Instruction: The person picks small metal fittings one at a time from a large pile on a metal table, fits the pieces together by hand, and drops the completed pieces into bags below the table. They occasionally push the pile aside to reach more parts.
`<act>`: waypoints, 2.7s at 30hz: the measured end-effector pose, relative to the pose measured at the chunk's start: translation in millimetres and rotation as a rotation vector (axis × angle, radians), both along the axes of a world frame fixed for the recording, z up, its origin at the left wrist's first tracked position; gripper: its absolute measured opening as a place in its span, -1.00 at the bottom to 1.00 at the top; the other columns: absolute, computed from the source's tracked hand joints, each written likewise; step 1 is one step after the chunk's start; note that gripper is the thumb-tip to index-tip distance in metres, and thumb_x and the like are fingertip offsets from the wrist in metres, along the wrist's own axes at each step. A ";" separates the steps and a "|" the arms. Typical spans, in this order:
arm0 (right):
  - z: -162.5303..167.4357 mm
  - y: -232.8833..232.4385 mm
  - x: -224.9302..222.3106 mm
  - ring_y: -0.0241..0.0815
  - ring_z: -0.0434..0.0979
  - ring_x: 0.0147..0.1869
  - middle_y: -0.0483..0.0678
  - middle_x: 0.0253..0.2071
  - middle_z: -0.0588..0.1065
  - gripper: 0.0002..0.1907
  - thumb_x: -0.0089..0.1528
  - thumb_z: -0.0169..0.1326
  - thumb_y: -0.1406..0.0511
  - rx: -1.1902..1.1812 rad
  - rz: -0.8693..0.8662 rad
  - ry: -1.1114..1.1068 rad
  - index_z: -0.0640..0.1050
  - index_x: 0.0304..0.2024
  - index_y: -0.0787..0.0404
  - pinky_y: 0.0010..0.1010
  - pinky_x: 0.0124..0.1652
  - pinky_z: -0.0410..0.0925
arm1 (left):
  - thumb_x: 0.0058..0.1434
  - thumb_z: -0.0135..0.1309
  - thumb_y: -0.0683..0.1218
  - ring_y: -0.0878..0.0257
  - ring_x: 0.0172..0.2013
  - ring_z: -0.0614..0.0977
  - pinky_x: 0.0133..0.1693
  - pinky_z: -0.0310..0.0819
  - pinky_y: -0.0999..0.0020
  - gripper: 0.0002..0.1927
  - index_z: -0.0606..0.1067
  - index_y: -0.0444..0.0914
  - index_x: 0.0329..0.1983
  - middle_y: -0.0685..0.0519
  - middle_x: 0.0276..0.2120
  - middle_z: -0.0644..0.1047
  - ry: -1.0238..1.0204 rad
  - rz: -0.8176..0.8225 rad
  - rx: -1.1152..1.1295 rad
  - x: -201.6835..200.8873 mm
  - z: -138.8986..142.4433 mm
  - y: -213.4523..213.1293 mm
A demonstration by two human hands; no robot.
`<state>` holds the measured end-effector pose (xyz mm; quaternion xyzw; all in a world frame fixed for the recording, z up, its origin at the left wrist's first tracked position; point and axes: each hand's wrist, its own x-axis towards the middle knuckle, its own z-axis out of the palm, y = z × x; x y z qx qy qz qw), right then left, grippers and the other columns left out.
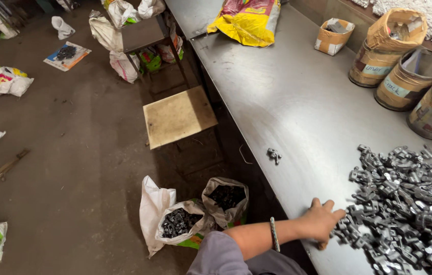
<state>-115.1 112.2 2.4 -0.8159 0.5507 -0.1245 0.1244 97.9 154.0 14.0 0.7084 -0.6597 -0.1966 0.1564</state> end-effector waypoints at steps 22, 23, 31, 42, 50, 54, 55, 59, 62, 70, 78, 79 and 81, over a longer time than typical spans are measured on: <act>21.9 44.9 -128.2 0.01 0.50 0.03 0.00 -0.15 0.53 -0.45 0.01 0.15 0.58 0.020 -0.150 -0.399 0.60 0.02 0.04 -0.26 0.07 0.41 | -0.35 0.48 -0.22 -0.18 0.04 0.37 0.01 0.44 0.00 -0.29 0.55 -0.06 -0.04 0.08 0.03 0.46 0.089 0.210 -0.039 -34.4 39.0 -57.9; 22.9 44.0 -130.0 0.02 0.51 0.03 0.01 -0.14 0.53 -0.45 -0.01 0.15 0.59 0.028 -0.161 -0.430 0.60 0.00 0.07 -0.25 0.07 0.41 | -0.36 0.48 -0.21 -0.18 0.03 0.37 0.01 0.44 0.00 -0.31 0.55 -0.07 -0.06 0.07 0.03 0.46 0.088 0.217 -0.063 -33.5 35.5 -58.0; 48.0 51.4 -147.7 -0.03 0.51 0.01 -0.05 -0.03 0.52 -0.51 0.01 0.31 0.42 0.157 -0.380 -0.545 0.60 0.01 0.07 -0.29 -0.07 0.46 | -0.40 0.56 -0.08 -0.15 0.12 0.37 0.10 0.37 0.04 -0.21 0.57 -0.08 0.03 -0.03 0.21 0.41 0.149 0.239 -0.115 -29.4 14.4 -48.7; 21.4 34.2 -79.4 0.06 0.48 0.17 0.03 0.11 0.54 -0.45 -0.02 0.29 0.32 0.008 0.074 -0.225 0.53 0.06 0.12 -0.14 0.19 0.32 | 0.09 0.27 0.05 0.02 0.14 0.51 0.25 0.35 0.15 -0.54 0.55 -0.17 0.05 -0.04 0.04 0.54 0.375 0.080 -0.581 -56.6 -8.1 -33.2; 3.8 1.7 -6.5 -0.03 0.53 0.08 0.01 0.02 0.57 -0.51 -0.01 0.32 0.35 0.040 0.061 -0.085 0.56 0.00 0.16 -0.20 0.13 0.36 | 0.24 0.22 0.21 0.33 -0.26 0.72 -0.08 0.60 0.46 -0.61 0.63 -0.05 0.03 0.10 -0.20 0.65 0.837 -0.021 -0.233 -113.7 -34.0 -21.0; -1.2 -4.2 -21.3 -0.08 0.56 0.04 0.01 -0.03 0.59 -0.54 0.00 0.33 0.37 0.040 0.030 -0.084 0.58 -0.03 0.18 -0.24 0.10 0.39 | 0.26 0.21 0.12 0.31 -0.21 0.72 -0.03 0.59 0.42 -0.64 0.63 -0.12 0.04 0.06 -0.21 0.70 0.976 -0.021 -0.166 -121.4 -41.2 -23.8; -2.9 -5.5 -24.3 -0.10 0.56 0.03 0.00 -0.04 0.59 -0.54 0.00 0.34 0.37 0.043 0.019 -0.088 0.58 -0.03 0.18 -0.24 0.09 0.39 | 0.28 0.21 0.10 0.31 -0.20 0.72 -0.01 0.59 0.41 -0.66 0.64 -0.14 0.03 0.05 -0.20 0.70 1.020 -0.026 -0.145 -122.1 -39.1 -24.9; -10.5 -5.8 -48.8 -0.14 0.59 -0.02 0.00 -0.09 0.60 -0.57 0.01 0.36 0.39 0.035 -0.008 -0.136 0.60 -0.06 0.20 -0.27 0.07 0.41 | 0.28 0.27 0.07 0.30 -0.16 0.70 0.05 0.59 0.34 -0.66 0.65 -0.20 0.01 0.03 -0.16 0.68 1.103 -0.017 -0.125 -127.7 -25.2 -35.8; -10.7 15.3 -101.9 -0.18 0.61 -0.06 -0.01 -0.13 0.61 -0.59 0.01 0.37 0.40 0.027 -0.040 -0.229 0.61 -0.08 0.22 -0.30 0.04 0.43 | 0.27 0.32 0.00 0.30 -0.10 0.67 0.05 0.60 0.33 -0.69 0.64 -0.24 -0.01 0.01 -0.12 0.66 1.118 0.019 -0.110 -140.6 -16.6 -38.3; 8.0 20.7 -152.4 -0.24 0.60 -0.09 0.00 -0.14 0.61 -0.64 0.09 0.33 0.45 0.135 -0.397 -0.759 0.57 -0.08 0.34 -0.43 -0.04 0.44 | 0.36 0.10 -0.27 0.25 0.10 0.61 0.16 0.51 0.36 -0.59 0.48 -0.37 0.27 -0.06 0.12 0.59 1.493 -0.047 0.039 -156.5 -17.0 -60.5; 15.2 0.1 -166.4 -0.20 0.60 -0.11 0.04 -0.14 0.59 -0.74 0.19 0.17 0.56 0.374 -0.443 -1.317 0.53 -0.07 0.35 -0.42 -0.12 0.47 | 0.18 0.10 -0.38 0.14 0.15 0.60 0.12 0.57 0.21 -0.40 0.38 -0.38 0.33 -0.10 0.17 0.54 1.830 -0.058 0.311 -169.6 -12.7 -69.5; 9.5 -2.1 -165.8 -0.21 0.61 -0.12 0.02 -0.15 0.58 -0.75 0.21 0.17 0.54 0.421 -0.460 -1.437 0.51 -0.06 0.33 -0.40 -0.12 0.49 | 0.17 0.11 -0.40 0.15 0.13 0.61 0.12 0.58 0.23 -0.44 0.40 -0.40 0.29 -0.10 0.15 0.56 1.788 -0.071 0.284 -171.7 -15.6 -70.4; 1.1 0.1 -172.1 -0.21 0.61 -0.17 0.00 -0.18 0.59 -0.76 0.24 0.17 0.49 0.522 -0.524 -1.575 0.49 -0.04 0.27 -0.40 -0.18 0.50 | 0.15 0.14 -0.42 0.18 0.09 0.62 0.13 0.59 0.25 -0.50 0.46 -0.43 0.20 -0.10 0.09 0.59 1.707 -0.095 0.229 -177.4 -22.5 -67.9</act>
